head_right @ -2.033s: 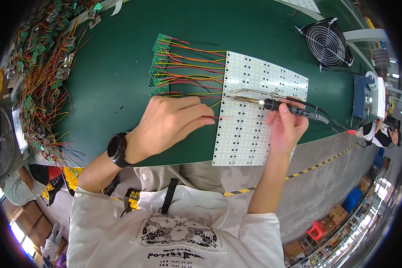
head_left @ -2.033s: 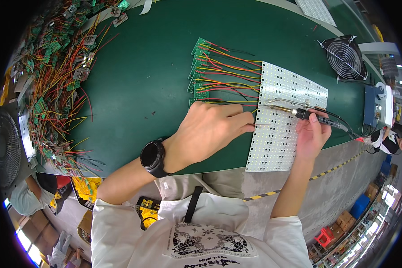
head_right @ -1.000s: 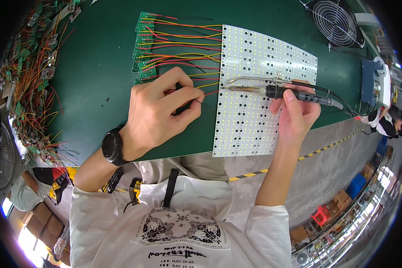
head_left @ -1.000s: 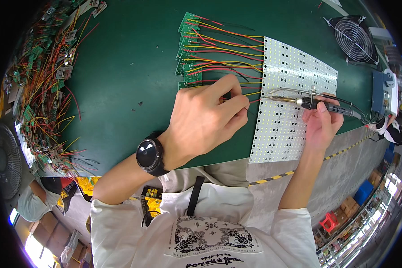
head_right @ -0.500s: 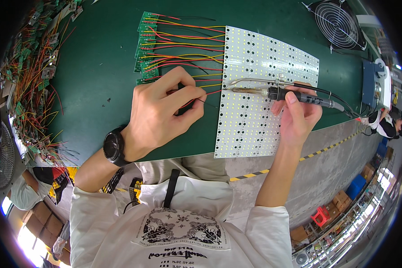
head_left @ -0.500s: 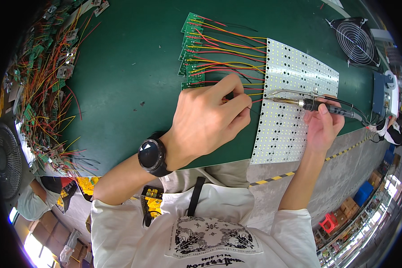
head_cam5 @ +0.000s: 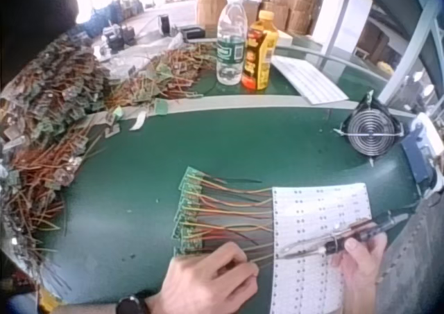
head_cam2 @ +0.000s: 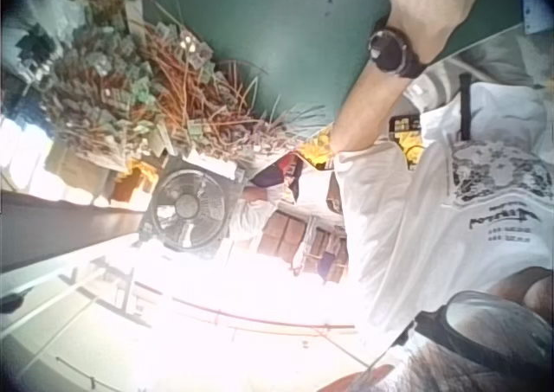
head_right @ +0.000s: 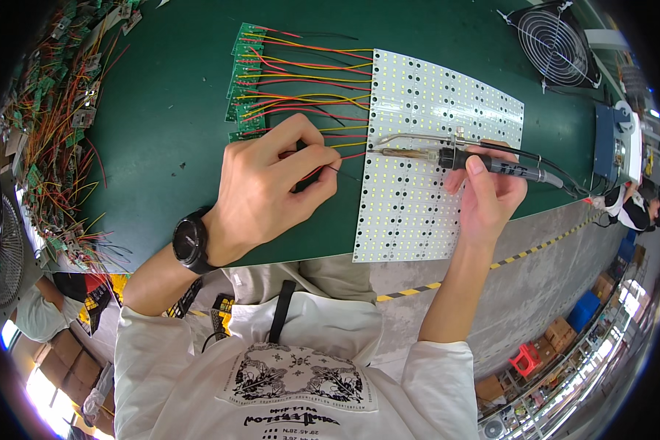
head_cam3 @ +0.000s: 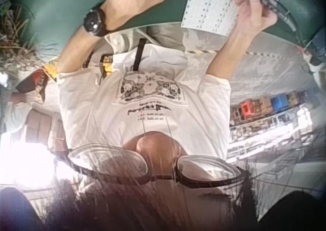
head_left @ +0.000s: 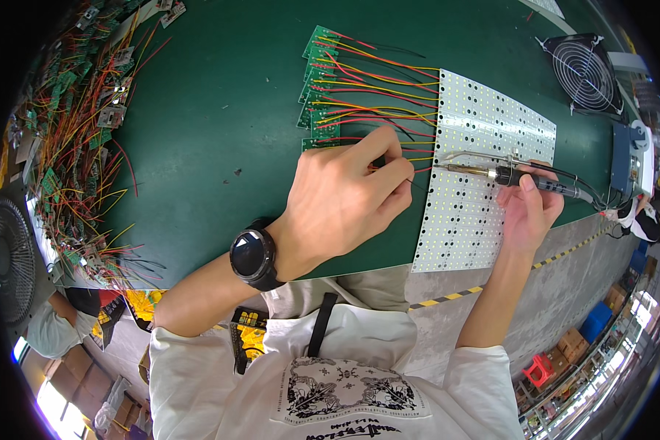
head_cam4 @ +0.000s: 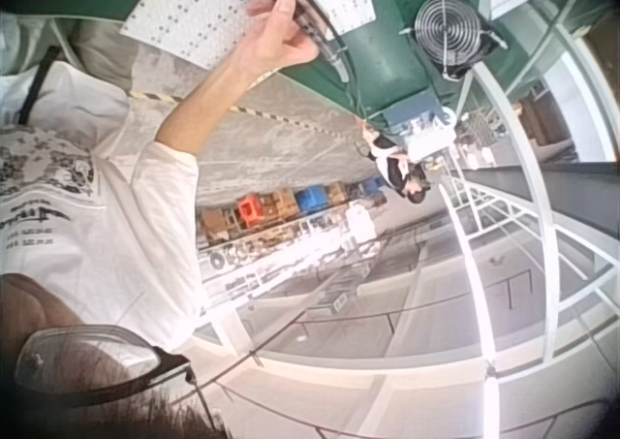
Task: The person repeatedly takes small circuit boards with wires from a pile and solders their wire ends onto a large circuit board using a soldering iron.
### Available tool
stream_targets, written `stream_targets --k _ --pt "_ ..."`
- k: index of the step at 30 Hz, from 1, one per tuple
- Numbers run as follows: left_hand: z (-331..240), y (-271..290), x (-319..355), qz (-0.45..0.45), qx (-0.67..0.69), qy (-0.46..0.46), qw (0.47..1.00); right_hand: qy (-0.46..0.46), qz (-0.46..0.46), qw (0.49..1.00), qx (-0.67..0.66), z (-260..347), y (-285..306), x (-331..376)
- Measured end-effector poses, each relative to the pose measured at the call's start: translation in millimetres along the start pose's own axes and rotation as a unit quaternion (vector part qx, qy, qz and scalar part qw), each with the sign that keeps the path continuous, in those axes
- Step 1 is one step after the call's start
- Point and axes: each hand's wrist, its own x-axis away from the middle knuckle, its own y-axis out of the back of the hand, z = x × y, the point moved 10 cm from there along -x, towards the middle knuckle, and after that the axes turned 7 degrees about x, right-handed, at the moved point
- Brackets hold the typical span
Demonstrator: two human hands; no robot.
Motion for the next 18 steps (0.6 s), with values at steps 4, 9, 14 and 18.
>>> stream_targets --k 4,9,14,18 --pt "0.4 0.2 0.5 -0.001 0.000 0.003 1.000 0.002 0.005 1.000 0.001 1.0 -1.2 0.6" --pt "1.1 -0.2 1.4 -0.006 0.001 0.001 1.000 0.000 -0.023 1.000 -0.008 4.8 -0.3 1.3" --pt "1.3 -1.3 0.8 -0.002 -0.003 0.004 1.000 -0.012 -0.038 0.999 -0.034 3.5 4.2 -0.6" --pt "0.3 1.2 -1.1 -0.004 -0.020 0.013 1.000 -0.020 -0.047 0.997 -0.052 -1.7 7.0 -1.2"
